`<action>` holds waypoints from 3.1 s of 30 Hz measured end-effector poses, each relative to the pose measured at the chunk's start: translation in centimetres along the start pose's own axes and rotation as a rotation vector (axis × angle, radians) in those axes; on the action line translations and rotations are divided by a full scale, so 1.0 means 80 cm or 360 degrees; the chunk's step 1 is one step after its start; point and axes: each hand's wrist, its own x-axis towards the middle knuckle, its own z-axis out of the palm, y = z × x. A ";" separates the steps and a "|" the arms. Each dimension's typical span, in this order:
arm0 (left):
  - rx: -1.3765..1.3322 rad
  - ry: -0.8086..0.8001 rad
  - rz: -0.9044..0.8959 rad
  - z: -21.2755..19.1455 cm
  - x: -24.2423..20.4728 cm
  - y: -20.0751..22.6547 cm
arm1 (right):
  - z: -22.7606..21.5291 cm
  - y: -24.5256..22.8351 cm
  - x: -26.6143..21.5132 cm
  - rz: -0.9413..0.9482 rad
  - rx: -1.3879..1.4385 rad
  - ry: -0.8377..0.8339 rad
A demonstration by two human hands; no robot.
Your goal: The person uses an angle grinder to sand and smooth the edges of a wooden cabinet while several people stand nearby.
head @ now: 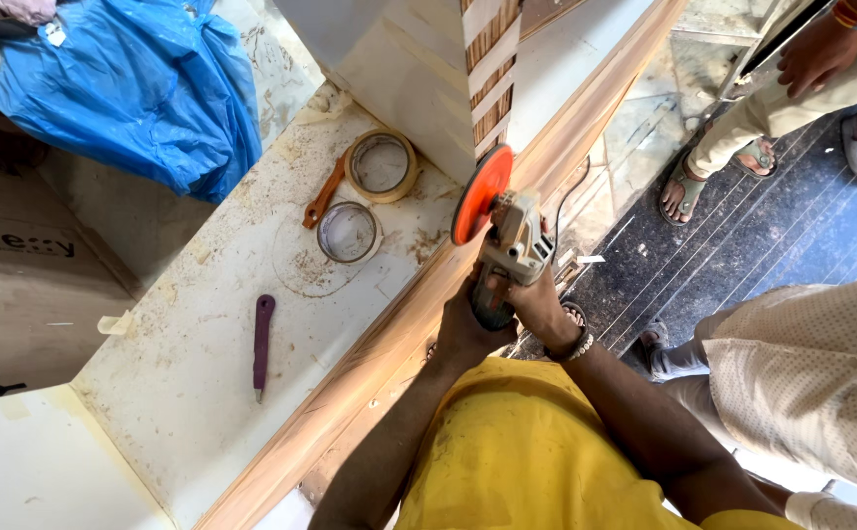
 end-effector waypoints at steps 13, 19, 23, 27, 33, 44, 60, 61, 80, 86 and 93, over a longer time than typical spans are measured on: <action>-0.0008 -0.0216 -0.0014 0.033 -0.004 0.014 | -0.033 -0.008 -0.044 0.0003 0.0199 0.0171; 0.0160 -0.0346 0.0118 0.042 0.001 0.011 | -0.050 -0.018 -0.052 -0.0061 0.0203 0.0223; 0.0070 -0.0188 0.0380 0.025 0.012 0.008 | -0.071 -0.019 -0.061 -0.0047 0.0331 0.0248; -0.0087 0.0377 0.0479 -0.012 0.058 0.025 | -0.089 -0.016 -0.067 0.0013 0.0399 0.0308; 0.0304 0.1045 0.0734 -0.036 0.164 0.074 | -0.101 -0.013 -0.074 0.0076 0.0395 0.0330; 0.1075 0.1156 0.0408 -0.019 0.155 0.071 | -0.133 -0.022 -0.067 0.0123 0.0376 0.0231; 0.0560 0.1515 0.0358 0.005 0.168 0.078 | -0.225 -0.031 -0.028 0.0275 0.0418 -0.0082; 0.0598 0.1579 0.0233 0.015 0.174 0.073 | -0.229 -0.032 -0.025 0.0276 0.0403 -0.0100; 0.0783 0.1187 0.0218 0.001 0.125 0.051 | -0.237 -0.050 -0.018 0.0164 0.0338 0.0058; 0.0814 0.1033 0.0349 -0.016 0.116 0.062 | -0.211 -0.060 -0.015 -0.0031 0.0237 0.0128; 0.0799 0.0855 0.0188 -0.021 0.121 0.061 | -0.187 -0.036 -0.017 -0.0065 0.0265 0.0141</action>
